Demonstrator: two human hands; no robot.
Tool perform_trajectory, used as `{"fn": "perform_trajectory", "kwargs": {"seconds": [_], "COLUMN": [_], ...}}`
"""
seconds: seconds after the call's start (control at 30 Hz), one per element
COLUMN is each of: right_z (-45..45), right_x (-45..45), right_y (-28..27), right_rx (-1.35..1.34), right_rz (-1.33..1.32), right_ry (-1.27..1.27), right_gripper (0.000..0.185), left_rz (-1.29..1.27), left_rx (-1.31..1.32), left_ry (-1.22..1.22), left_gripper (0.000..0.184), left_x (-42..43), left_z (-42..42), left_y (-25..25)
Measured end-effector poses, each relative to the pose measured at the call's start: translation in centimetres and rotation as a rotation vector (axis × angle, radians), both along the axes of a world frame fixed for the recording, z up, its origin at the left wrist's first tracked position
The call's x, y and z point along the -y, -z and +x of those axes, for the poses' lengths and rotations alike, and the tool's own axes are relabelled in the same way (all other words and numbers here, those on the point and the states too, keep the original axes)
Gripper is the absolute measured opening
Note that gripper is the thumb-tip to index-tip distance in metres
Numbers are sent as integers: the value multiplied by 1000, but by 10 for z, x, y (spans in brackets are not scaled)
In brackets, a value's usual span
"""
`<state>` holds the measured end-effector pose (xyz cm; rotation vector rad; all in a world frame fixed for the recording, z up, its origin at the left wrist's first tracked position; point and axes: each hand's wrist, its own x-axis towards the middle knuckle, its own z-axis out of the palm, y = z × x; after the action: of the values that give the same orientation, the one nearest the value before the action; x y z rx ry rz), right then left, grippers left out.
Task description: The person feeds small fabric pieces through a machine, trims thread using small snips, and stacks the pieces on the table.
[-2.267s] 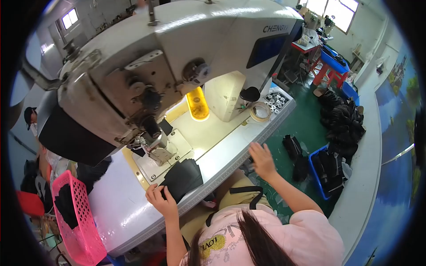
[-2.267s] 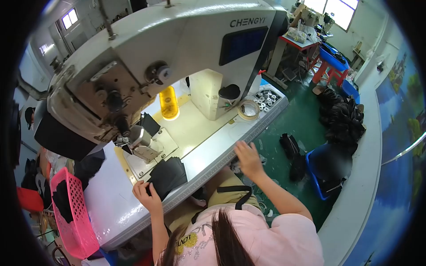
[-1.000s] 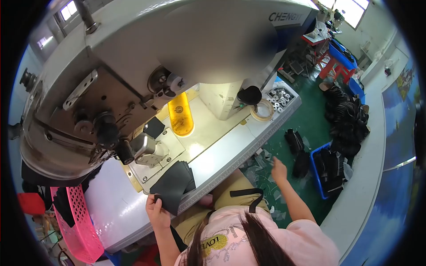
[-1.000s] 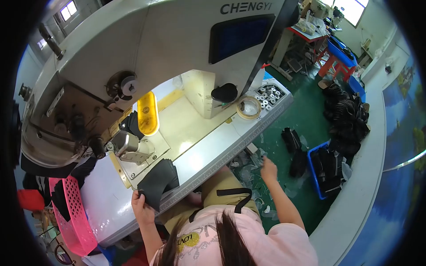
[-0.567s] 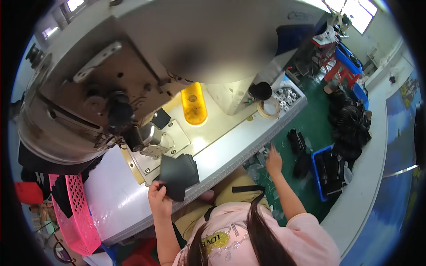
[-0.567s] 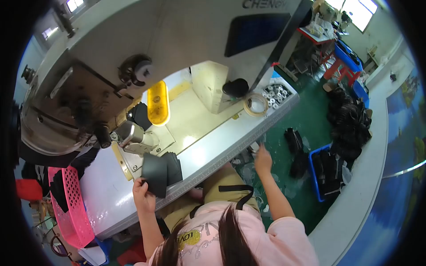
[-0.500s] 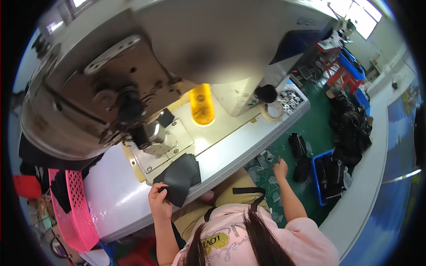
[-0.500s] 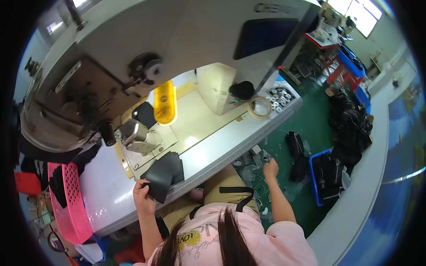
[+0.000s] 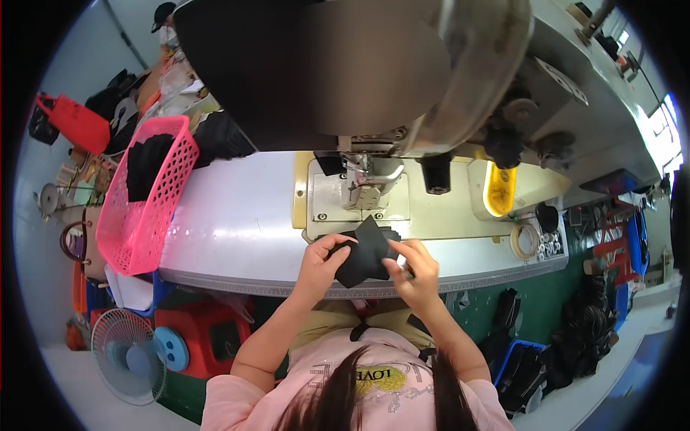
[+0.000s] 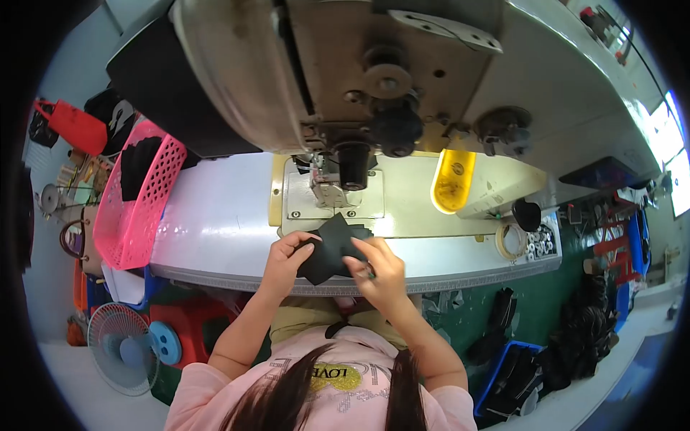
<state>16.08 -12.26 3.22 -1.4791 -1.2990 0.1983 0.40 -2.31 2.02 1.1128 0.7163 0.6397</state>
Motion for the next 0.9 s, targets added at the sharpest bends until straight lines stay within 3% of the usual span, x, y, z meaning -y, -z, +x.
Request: {"fn": "perform_trajectory", "kwargs": {"seconds": [0.1, 0.2, 0.27, 0.33, 0.4, 0.9], "right_z": [-13, -20, -20, -18, -14, -6], "right_x": [-24, -30, -28, -28, -27, -21], "right_y": [2, 8, 11, 7, 5, 0], "right_rx": [-225, -400, -470, -556, -599, -614], "right_rz": [-166, -268, -293, -313, -317, -406], "right_ry": [-182, -226, -202, -217, -215, -218], "right_gripper": [18, 14, 14, 14, 13, 9], "left_rz": [52, 496, 638, 582, 332, 365], "left_rx": [-9, -90, -184, -191, -111, -99], "left_ry": [29, -131, -194, -190, -118, -215], "left_gripper": [12, 5, 5, 10, 13, 17], "left_x": [3, 0, -6, -8, -8, -3], "left_z": [-5, -6, -7, -6, -3, 10], "left_y": [-7, 6, 4, -1, -13, -13]}}
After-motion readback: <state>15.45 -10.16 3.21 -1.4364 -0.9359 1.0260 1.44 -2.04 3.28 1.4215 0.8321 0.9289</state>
